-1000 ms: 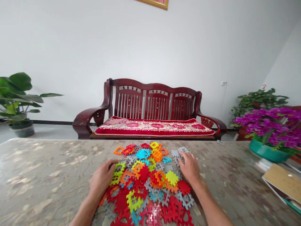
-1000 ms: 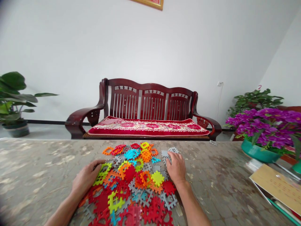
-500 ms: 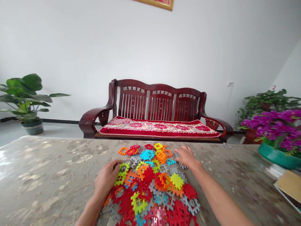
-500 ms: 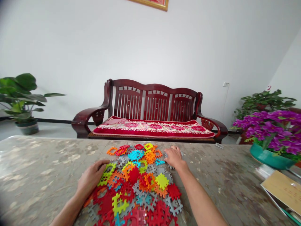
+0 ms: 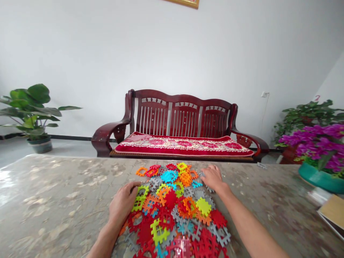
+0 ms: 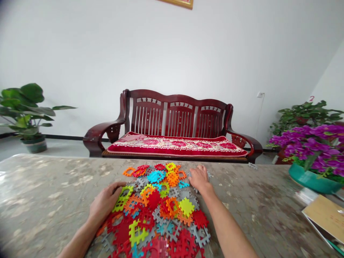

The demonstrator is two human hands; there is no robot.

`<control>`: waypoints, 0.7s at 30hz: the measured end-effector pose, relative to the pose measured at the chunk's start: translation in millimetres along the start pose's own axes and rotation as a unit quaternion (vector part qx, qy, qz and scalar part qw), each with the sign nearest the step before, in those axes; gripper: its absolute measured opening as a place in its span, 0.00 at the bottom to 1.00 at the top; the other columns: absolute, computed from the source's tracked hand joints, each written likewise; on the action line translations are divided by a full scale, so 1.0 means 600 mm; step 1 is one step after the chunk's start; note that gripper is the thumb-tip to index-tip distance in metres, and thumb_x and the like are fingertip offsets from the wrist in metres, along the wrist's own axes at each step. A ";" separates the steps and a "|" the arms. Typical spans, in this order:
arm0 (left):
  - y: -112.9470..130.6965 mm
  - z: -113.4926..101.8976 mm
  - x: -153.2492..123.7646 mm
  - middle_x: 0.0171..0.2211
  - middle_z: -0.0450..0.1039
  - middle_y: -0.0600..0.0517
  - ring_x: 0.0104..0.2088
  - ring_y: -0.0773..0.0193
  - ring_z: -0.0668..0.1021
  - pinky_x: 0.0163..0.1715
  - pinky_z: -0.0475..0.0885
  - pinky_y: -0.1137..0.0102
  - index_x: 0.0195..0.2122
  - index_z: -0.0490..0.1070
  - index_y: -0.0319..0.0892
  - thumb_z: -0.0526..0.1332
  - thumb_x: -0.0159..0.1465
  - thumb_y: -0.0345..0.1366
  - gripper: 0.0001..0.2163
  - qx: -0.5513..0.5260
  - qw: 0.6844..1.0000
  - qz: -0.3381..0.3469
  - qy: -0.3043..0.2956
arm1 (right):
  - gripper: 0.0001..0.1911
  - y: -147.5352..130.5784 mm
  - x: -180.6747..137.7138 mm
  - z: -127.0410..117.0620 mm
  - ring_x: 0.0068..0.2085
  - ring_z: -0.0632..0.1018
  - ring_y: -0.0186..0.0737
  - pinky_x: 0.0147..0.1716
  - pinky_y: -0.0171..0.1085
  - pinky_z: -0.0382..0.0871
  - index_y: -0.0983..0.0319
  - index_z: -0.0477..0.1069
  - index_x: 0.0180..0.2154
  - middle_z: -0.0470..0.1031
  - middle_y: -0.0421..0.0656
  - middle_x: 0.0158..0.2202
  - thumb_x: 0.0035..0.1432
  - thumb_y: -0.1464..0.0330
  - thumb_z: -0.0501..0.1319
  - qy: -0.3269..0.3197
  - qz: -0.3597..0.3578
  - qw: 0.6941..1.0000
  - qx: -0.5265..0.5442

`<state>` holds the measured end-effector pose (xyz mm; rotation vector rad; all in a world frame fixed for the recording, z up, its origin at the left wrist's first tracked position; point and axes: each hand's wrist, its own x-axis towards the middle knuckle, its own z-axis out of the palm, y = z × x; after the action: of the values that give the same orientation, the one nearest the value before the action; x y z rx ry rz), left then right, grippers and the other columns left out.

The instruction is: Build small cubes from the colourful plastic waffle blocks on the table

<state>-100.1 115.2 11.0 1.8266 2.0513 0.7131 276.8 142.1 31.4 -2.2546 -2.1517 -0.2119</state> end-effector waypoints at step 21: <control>-0.009 0.007 0.005 0.46 0.79 0.55 0.46 0.59 0.78 0.40 0.69 0.71 0.45 0.77 0.52 0.50 0.64 0.42 0.17 -0.016 1.000 0.008 -0.012 | 0.26 -0.029 0.013 -0.007 0.50 0.72 0.52 0.51 0.45 0.55 0.63 0.66 0.52 0.76 0.52 0.48 0.48 0.74 0.58 0.008 0.004 1.000 0.015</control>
<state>-102.9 118.7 4.7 1.8268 2.0005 0.7211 259.3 150.5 35.1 -2.2366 -2.1228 -0.1954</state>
